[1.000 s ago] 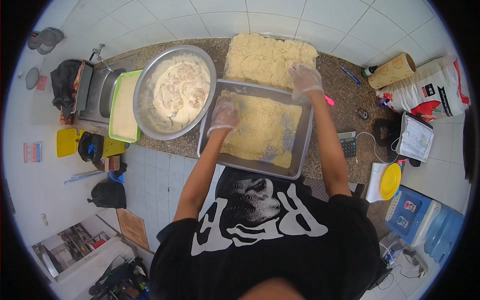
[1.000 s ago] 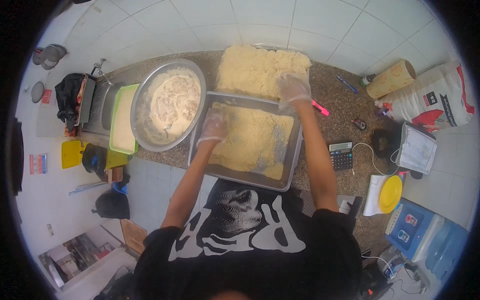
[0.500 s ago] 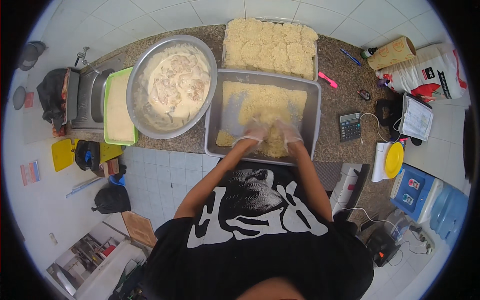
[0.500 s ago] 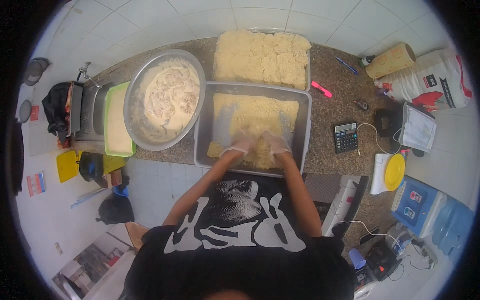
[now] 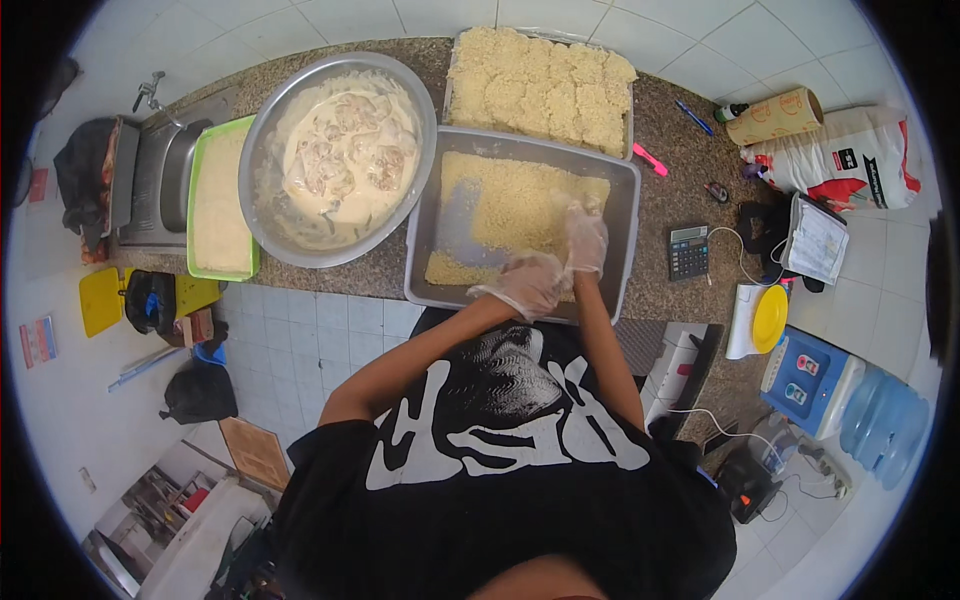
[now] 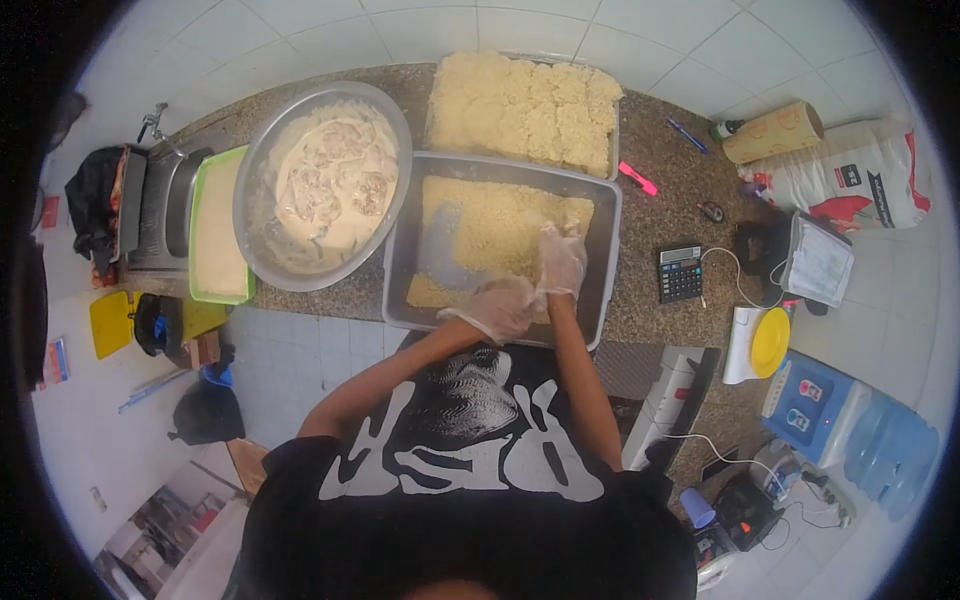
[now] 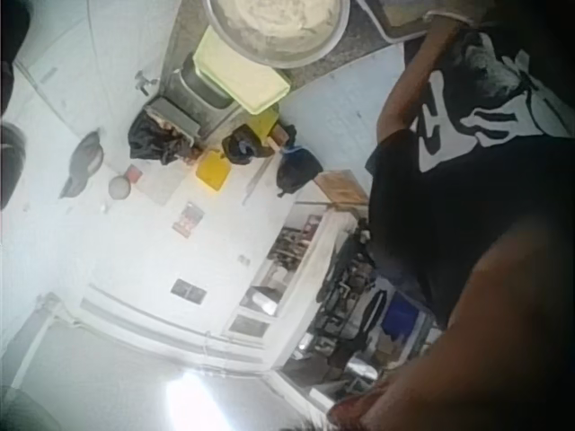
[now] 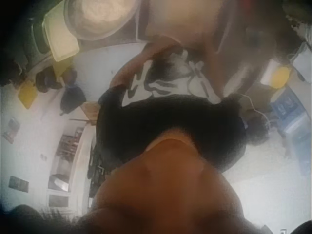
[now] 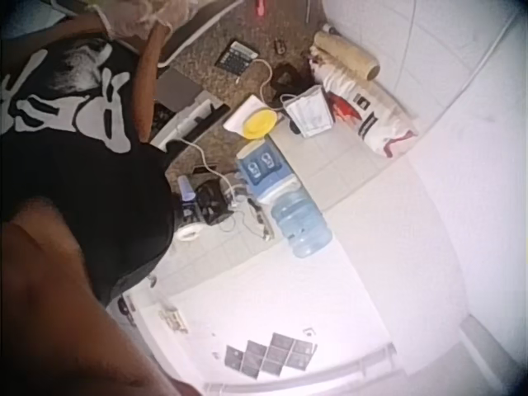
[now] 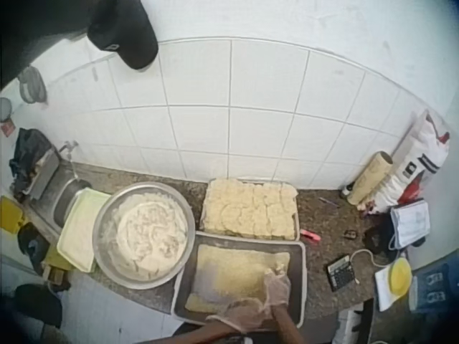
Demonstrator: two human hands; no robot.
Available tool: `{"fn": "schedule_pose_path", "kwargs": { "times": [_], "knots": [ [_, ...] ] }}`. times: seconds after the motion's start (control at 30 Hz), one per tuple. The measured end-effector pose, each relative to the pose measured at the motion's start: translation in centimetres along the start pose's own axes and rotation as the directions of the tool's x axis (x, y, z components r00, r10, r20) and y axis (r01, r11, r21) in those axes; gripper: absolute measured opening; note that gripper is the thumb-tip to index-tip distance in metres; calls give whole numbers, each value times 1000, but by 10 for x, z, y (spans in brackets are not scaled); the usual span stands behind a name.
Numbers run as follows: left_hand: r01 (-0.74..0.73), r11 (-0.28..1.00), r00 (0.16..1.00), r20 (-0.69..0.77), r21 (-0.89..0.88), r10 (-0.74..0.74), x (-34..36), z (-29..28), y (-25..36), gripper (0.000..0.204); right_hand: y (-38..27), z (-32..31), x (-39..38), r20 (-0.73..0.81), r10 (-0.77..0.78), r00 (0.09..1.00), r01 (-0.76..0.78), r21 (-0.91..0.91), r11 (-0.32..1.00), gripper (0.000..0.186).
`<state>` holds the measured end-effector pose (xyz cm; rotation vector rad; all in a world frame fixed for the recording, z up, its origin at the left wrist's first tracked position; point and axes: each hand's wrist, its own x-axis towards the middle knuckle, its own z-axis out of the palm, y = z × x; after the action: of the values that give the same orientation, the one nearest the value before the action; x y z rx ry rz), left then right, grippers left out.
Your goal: Breading pieces of meat and placing them in a tray.
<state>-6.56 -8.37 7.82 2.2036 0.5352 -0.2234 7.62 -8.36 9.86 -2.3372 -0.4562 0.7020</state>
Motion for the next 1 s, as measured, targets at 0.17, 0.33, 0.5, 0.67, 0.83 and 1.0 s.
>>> {"fn": "schedule_pose_path", "kwargs": {
  "times": [0.17, 0.33, 0.5, 0.67, 0.83, 1.0],
  "knots": [
    [-90, 993, 989, 110, -73, 97, -1, -17, 31, 29, 53, 10, 54, -95, -131, 987, 149, 220, 964, 40],
    [328, 922, 905, -210, -206, -369, 4, -74, 54, 35, 77, 16, 60, -159, -469, 869, 477, 20, 879, 36],
    [119, 980, 947, -278, -157, -159, 26, 19, -25, 31, 33, 18, 34, -132, -351, 927, 352, -16, 936, 36],
    [-70, 996, 878, -470, 63, 92, 25, 35, -29, 22, 50, 21, 48, -191, -195, 962, 206, 40, 978, 40],
    [48, 992, 997, 59, -117, -41, 9, -27, 25, 26, 53, 14, 70, -16, 129, 992, -130, -110, 985, 41],
    [-53, 986, 994, -106, -156, 37, 3, -21, 20, 30, 18, -1, 64, -59, -32, 998, 40, 149, 988, 45]
  ]
}}
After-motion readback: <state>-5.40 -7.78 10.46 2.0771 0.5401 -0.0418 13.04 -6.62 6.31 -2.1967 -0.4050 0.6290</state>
